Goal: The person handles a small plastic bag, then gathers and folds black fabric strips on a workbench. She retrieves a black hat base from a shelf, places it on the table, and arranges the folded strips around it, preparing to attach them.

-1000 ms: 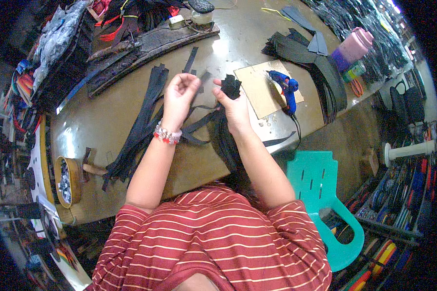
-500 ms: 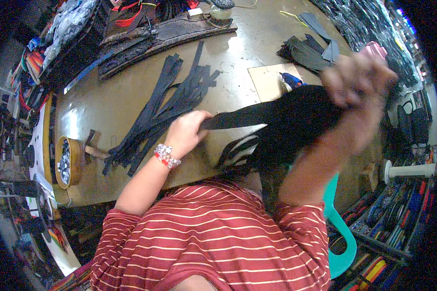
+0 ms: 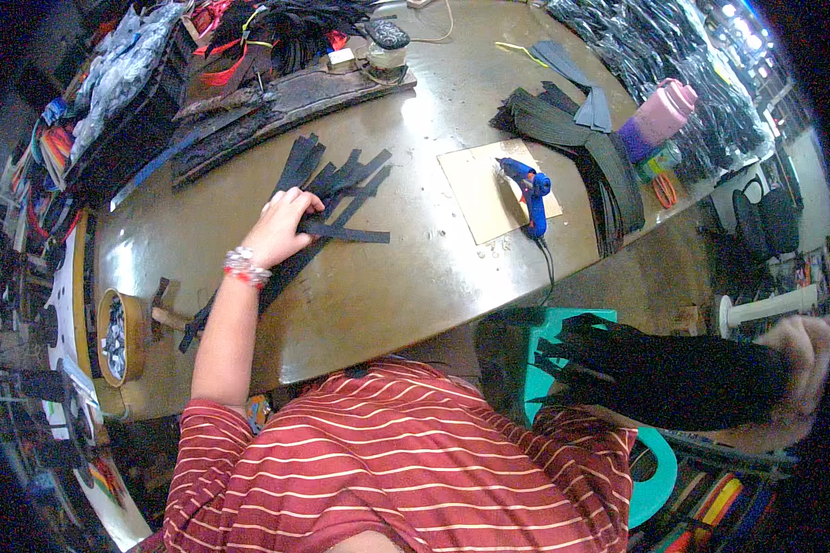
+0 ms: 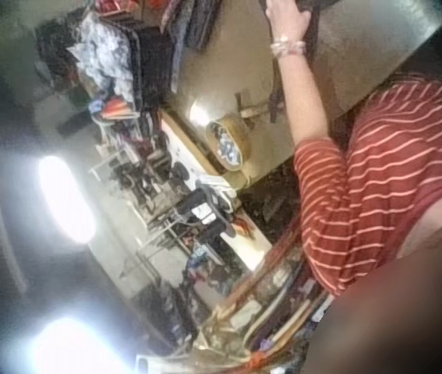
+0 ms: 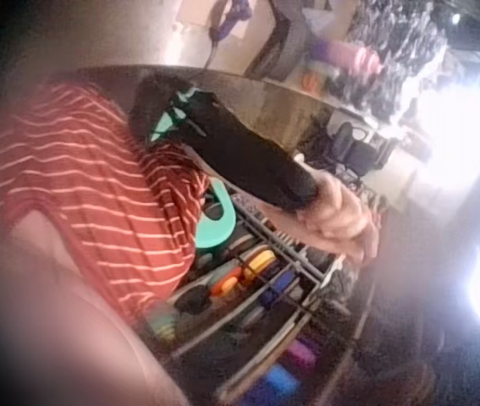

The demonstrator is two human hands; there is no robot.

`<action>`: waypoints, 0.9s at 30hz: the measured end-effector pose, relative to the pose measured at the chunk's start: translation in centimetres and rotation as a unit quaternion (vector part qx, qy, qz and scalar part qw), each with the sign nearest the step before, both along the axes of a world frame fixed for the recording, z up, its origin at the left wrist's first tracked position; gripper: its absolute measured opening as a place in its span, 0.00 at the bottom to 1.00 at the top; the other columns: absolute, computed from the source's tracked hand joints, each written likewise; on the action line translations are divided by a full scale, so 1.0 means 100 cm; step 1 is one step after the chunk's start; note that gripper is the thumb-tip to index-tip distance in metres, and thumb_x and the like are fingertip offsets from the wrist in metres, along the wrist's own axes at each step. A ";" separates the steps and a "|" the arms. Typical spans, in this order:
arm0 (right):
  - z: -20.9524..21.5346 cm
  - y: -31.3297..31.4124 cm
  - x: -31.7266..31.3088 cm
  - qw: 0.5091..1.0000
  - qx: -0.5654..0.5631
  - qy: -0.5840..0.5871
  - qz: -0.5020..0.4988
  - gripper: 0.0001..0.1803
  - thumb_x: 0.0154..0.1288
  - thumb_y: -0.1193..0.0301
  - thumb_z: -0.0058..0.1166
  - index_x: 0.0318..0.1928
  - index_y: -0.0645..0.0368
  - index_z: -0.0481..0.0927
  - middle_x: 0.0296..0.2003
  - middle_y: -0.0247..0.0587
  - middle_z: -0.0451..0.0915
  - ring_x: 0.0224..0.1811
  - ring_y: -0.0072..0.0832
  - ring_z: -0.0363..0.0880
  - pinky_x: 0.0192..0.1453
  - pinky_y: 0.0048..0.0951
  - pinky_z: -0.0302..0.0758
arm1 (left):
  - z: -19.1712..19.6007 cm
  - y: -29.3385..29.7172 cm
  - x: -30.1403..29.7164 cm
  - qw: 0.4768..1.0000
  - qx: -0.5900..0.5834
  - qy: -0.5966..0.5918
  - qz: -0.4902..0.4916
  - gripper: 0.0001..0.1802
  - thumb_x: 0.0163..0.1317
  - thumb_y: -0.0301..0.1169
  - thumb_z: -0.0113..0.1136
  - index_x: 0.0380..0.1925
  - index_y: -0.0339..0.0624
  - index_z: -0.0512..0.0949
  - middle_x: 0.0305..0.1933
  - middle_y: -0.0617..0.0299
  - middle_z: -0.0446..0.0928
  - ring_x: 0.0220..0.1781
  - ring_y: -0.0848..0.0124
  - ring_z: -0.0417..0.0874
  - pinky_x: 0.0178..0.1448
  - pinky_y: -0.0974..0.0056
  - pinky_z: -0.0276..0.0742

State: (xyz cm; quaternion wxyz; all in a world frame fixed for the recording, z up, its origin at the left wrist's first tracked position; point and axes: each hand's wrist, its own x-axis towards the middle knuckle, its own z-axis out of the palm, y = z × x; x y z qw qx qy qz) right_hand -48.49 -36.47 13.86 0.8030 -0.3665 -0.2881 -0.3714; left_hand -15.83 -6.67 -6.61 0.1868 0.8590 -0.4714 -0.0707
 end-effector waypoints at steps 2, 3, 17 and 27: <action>-0.003 0.004 0.006 1.000 0.003 0.014 0.018 0.10 0.69 0.63 0.44 0.35 0.55 0.66 0.20 0.30 0.63 0.15 0.19 0.60 0.11 0.23 0.61 | 0.019 0.010 0.001 0.994 0.051 0.066 -0.064 0.23 0.45 0.31 0.67 0.44 0.44 0.73 0.48 0.58 0.71 0.56 0.58 0.68 0.59 0.55 0.64; -0.005 0.009 0.014 0.999 0.000 -0.015 0.046 0.10 0.69 0.63 0.43 0.34 0.55 0.66 0.20 0.30 0.63 0.14 0.19 0.60 0.10 0.23 0.61 | 0.025 0.006 0.003 0.992 0.065 0.046 -0.096 0.22 0.48 0.34 0.66 0.44 0.43 0.73 0.44 0.56 0.73 0.53 0.57 0.71 0.59 0.56 0.66; -0.183 0.080 0.175 0.870 0.074 0.479 -0.087 0.12 0.57 0.67 0.61 0.34 0.59 0.73 0.16 0.27 0.65 0.15 0.17 0.59 0.21 0.21 0.59 | -0.022 -0.093 0.022 0.960 -0.245 0.003 0.133 0.09 0.55 0.32 0.57 0.32 0.40 0.80 0.34 0.53 0.79 0.41 0.59 0.79 0.49 0.58 0.74; -0.226 0.071 0.202 0.858 0.046 0.504 -0.093 0.13 0.58 0.68 0.61 0.38 0.62 0.75 0.23 0.27 0.68 0.19 0.14 0.61 0.22 0.18 0.59 | -0.034 -0.101 0.044 0.987 -0.104 0.033 0.118 0.14 0.52 0.35 0.62 0.35 0.37 0.80 0.34 0.51 0.80 0.37 0.60 0.81 0.46 0.61 0.76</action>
